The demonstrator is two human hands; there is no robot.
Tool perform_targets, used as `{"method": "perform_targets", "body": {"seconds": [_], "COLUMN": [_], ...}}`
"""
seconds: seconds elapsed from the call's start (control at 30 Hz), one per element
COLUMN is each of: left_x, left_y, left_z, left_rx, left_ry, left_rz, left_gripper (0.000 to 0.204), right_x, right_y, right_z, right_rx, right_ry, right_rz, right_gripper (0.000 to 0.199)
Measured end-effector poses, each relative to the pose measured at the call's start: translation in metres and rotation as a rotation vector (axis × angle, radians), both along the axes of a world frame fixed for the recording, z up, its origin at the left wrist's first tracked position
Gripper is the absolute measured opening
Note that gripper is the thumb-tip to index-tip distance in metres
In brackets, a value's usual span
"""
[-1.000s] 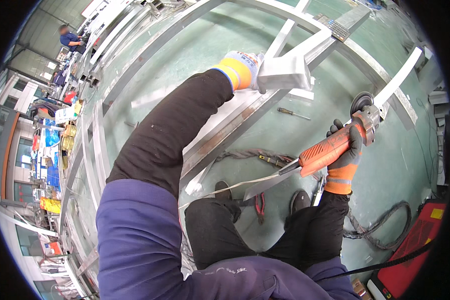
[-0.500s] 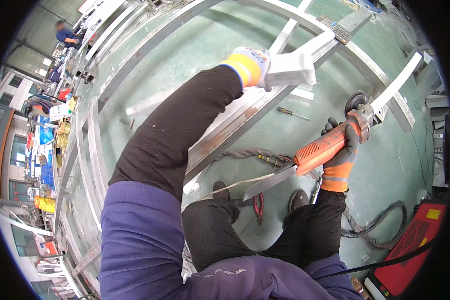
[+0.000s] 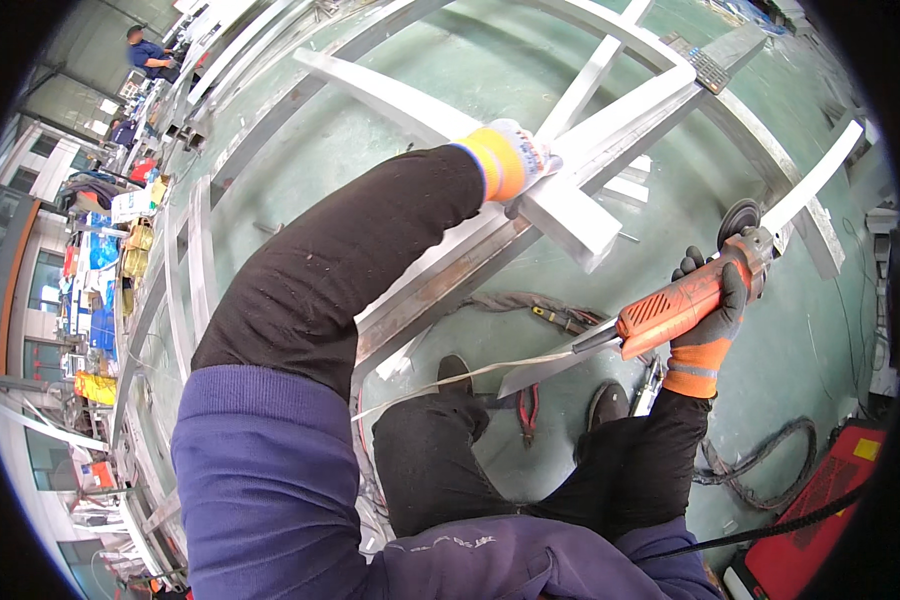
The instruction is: The person welds joints on a large aluminum frame while sitting on the floor, then uses an angle grinder to smooth the welded seams. The person handles the welding torch and grinder with gloved hands, repositioning the frame as needed.
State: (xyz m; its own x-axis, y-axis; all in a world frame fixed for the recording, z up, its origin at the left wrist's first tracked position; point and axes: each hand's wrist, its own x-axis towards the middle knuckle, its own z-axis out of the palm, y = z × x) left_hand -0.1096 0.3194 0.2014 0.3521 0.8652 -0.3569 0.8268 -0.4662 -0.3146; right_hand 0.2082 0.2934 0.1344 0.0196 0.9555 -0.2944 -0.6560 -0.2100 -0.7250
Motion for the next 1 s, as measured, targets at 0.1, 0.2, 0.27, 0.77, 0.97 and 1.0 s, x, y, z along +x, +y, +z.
{"method": "perform_targets", "body": {"seconds": [0.1,0.2,0.27,0.77,0.97,1.0], "left_x": [-0.011,-0.012,-0.016,-0.020,0.008,0.006], "left_y": [-0.012,-0.019,-0.021,-0.005,-0.010,-0.005], "left_z": [-0.001,0.000,-0.004,-0.021,-0.023,-0.027], "left_rx": [0.041,0.088,0.061,0.171,0.194,0.183], "left_ry": [-0.043,-0.152,-0.232,-0.181,-0.138,-0.151], "left_rz": [0.024,0.051,0.136,0.355,0.468,0.487], "left_gripper": [0.070,0.072,0.071,0.082,0.087,0.091], "right_x": [0.001,0.000,-0.004,-0.052,-0.095,-0.100], "right_y": [-0.002,-0.004,-0.007,-0.076,-0.080,-0.078], "right_z": [0.003,-0.002,-0.006,-0.026,-0.057,-0.067], "right_rx": [0.012,-0.002,-0.010,-0.236,-0.273,-0.239], "right_ry": [0.008,0.045,0.072,0.212,0.201,0.210], "right_rz": [0.020,0.057,0.100,0.180,0.171,0.177], "right_gripper": [0.055,0.056,0.051,0.038,0.041,0.042]}}
